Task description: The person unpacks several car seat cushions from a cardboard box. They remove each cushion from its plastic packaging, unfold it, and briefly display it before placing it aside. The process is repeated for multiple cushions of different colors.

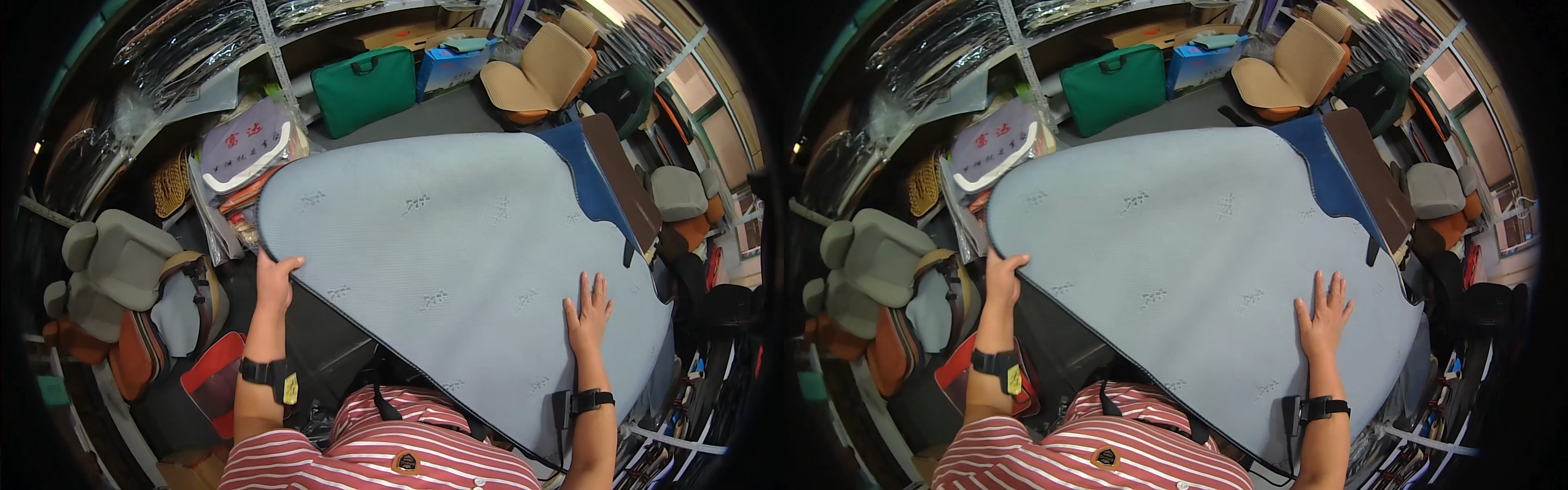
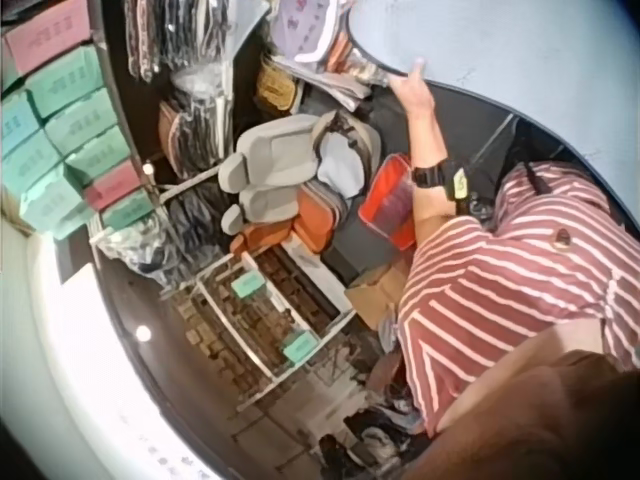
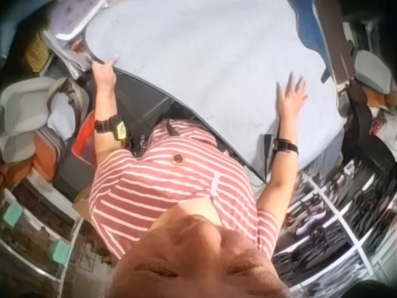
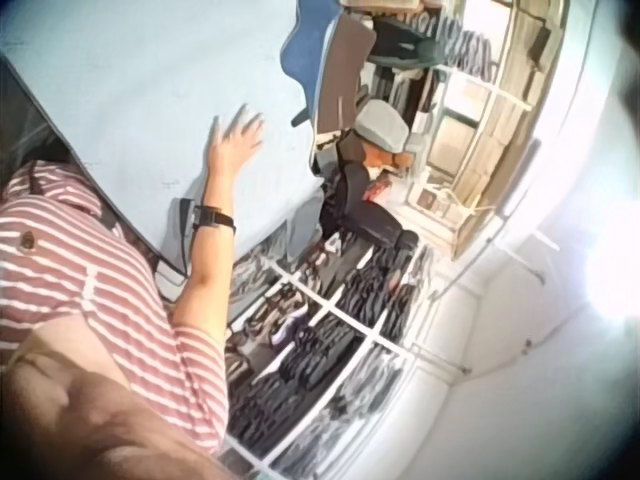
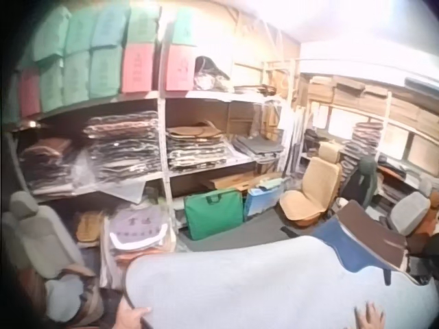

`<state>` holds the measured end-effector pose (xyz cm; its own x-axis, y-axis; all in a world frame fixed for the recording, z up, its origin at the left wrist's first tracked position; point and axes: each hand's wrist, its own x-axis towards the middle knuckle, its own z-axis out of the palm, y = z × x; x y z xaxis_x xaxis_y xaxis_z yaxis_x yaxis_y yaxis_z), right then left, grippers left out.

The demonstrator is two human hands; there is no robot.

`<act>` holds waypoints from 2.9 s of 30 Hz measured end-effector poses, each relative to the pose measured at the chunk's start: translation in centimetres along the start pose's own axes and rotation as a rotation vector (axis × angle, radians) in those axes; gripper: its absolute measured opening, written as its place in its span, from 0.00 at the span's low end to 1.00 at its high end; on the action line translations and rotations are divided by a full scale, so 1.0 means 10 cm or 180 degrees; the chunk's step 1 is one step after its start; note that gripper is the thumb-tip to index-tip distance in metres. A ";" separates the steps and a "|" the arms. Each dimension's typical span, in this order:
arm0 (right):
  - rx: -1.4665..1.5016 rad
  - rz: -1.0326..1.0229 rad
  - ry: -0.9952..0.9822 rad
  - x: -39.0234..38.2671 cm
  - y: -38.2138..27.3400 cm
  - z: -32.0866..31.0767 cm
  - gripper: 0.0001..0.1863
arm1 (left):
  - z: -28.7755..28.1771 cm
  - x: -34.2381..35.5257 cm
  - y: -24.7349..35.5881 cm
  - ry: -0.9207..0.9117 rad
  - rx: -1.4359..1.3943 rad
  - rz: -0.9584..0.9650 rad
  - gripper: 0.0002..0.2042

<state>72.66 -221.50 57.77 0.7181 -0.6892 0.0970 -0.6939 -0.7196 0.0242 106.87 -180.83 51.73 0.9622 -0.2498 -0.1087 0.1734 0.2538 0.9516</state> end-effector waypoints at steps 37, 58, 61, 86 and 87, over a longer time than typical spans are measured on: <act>-0.0117 -0.0092 0.0144 0.02 0.16 0.17 0.31 | -0.09 -0.07 -0.37 0.0297 -0.1374 -0.1025 0.12; -0.0501 -0.0798 0.0322 0.88 0.76 0.80 0.35 | -1.48 -6.87 -2.38 0.2067 0.2727 -0.3206 0.15; -0.1090 -0.1618 0.0459 1.30 0.99 1.00 0.27 | -1.45 -7.81 -2.88 0.2335 0.2570 -0.3230 0.16; 0.2107 -0.4454 -0.2569 -2.37 -3.51 1.46 0.17 | 0.08 -10.88 -4.30 0.5469 -0.2073 -0.1920 0.10; 0.0800 -0.5106 -0.2667 -3.10 -3.60 1.57 0.17 | 0.28 -10.93 -4.18 0.5429 -0.1174 -0.2109 0.10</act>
<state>76.25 -175.58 38.30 0.4947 0.8017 -0.3355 0.5800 -0.5920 -0.5596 -6.16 -166.77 24.62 -0.1665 0.6469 -0.7442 0.3666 0.7412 0.5623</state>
